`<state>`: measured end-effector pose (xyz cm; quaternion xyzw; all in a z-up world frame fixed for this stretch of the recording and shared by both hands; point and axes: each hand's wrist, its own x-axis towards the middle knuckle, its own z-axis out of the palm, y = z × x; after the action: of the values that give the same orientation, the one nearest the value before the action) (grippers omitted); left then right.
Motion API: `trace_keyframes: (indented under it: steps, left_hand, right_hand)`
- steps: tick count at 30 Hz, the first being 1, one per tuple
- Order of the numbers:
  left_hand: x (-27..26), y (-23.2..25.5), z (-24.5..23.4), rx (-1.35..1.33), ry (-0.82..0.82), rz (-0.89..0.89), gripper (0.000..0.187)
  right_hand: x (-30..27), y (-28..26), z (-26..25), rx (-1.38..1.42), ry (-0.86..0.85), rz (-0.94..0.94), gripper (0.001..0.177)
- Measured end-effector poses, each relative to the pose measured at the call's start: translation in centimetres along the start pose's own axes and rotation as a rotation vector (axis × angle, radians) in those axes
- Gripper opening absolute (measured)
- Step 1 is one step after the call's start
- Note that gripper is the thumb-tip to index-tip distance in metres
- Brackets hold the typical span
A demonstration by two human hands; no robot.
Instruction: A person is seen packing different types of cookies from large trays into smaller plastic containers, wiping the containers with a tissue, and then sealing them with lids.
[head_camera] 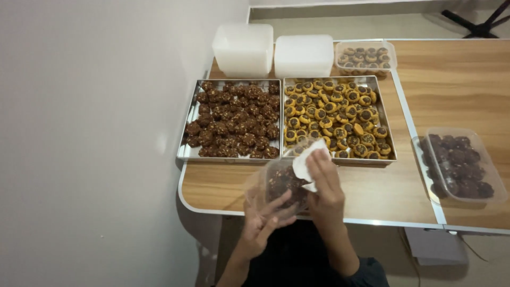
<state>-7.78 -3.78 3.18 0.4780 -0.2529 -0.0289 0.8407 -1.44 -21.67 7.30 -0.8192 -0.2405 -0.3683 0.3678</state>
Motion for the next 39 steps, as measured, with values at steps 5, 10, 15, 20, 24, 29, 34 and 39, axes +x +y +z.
trace_keyframes:
  steps: [5,10,15,20,24,29,34,39]
  left_hand:
    - [-2.7,-6.1,-4.7,0.37,0.094,-0.091,0.058]
    - [-1.5,-4.3,-4.7,0.284,0.269,0.08,0.073]
    - [-0.1,-0.3,-2.3,-0.108,0.214,0.308,0.077]
    - [-0.7,-2.5,-2.8,0.003,0.353,0.344,0.081]
    - [-0.2,-0.2,-1.7,-0.062,0.437,0.354,0.075]
    - [-0.5,0.9,-1.3,-0.073,0.28,0.349,0.072]
    - [-0.9,-1.3,-1.9,-0.018,0.208,0.348,0.07]
    - [-2.7,-4.7,-4.5,0.033,0.461,0.303,0.08]
  right_hand:
    - [-0.6,-4.0,1.8,0.093,-0.183,-0.16,0.049]
    - [-0.5,-6.4,1.3,0.168,-0.313,-0.404,0.038]
    - [-1.9,-0.7,1.4,-0.059,-0.177,-0.16,0.075]
    - [-3.8,-2.3,2.6,0.038,-0.189,-0.272,0.061]
    - [-2.8,-5.9,1.5,0.103,-0.294,-0.438,0.039]
    - [-3.3,-1.0,1.5,-0.028,-0.124,-0.282,0.038]
    - [-2.8,-2.7,1.0,-0.022,-0.087,-0.274,0.039]
    - [-2.4,-6.1,2.0,0.03,-0.209,-0.452,0.041]
